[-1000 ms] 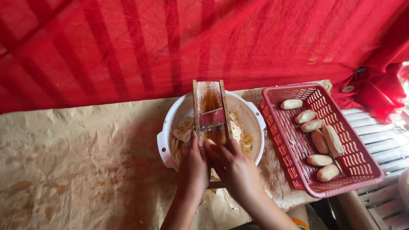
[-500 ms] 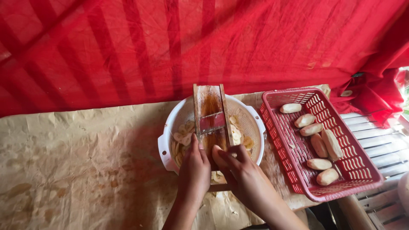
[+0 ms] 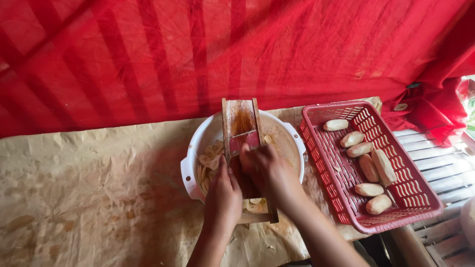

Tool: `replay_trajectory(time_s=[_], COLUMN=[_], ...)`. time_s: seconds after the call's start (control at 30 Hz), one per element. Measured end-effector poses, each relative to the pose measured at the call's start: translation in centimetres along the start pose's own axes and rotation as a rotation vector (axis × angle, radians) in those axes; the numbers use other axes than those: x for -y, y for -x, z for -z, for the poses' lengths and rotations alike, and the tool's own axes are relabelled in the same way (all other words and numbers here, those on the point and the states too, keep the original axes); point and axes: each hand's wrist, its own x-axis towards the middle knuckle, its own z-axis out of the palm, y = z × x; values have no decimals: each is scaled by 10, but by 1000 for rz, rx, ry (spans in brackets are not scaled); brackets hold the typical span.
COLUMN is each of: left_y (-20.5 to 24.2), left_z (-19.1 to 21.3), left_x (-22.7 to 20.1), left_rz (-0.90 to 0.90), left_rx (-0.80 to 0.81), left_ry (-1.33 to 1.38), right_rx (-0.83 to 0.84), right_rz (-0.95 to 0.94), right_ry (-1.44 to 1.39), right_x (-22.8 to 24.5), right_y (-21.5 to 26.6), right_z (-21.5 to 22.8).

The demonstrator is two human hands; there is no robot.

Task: The person slices plantains into thin rounds using a wooden mandoline slicer, dropping the slices into a white strainer bowl and reaching into a red basket to pick up new plantains.

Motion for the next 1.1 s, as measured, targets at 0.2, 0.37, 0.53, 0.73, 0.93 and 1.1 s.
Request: replay_trajectory(time_s=[0.2,0.37,0.53,0.73,0.93,1.1], left_y=[1,1,-1,2,1,2], left_z=[-1,1,0,1,0,-1], left_x=[6,-4,-2,-4,-10,-3], left_rz=[-48,74,-1,38,-1,27], left_rx=[-11,52,3,17,-37,-15], left_ry=[13,-32,-25,-13,-44,-28], right_rx=[42,-5,17,87,25,21], right_rz=[-54,-93,87,91,-93,93], right_ry=[-33,-54,80,76,122,163], right_x=[10,-33,-12,5,-29,-13], right_y=[19,-84,-22,33,-79,-25], right_z=[-7,-25,-6,2,-17,-5])
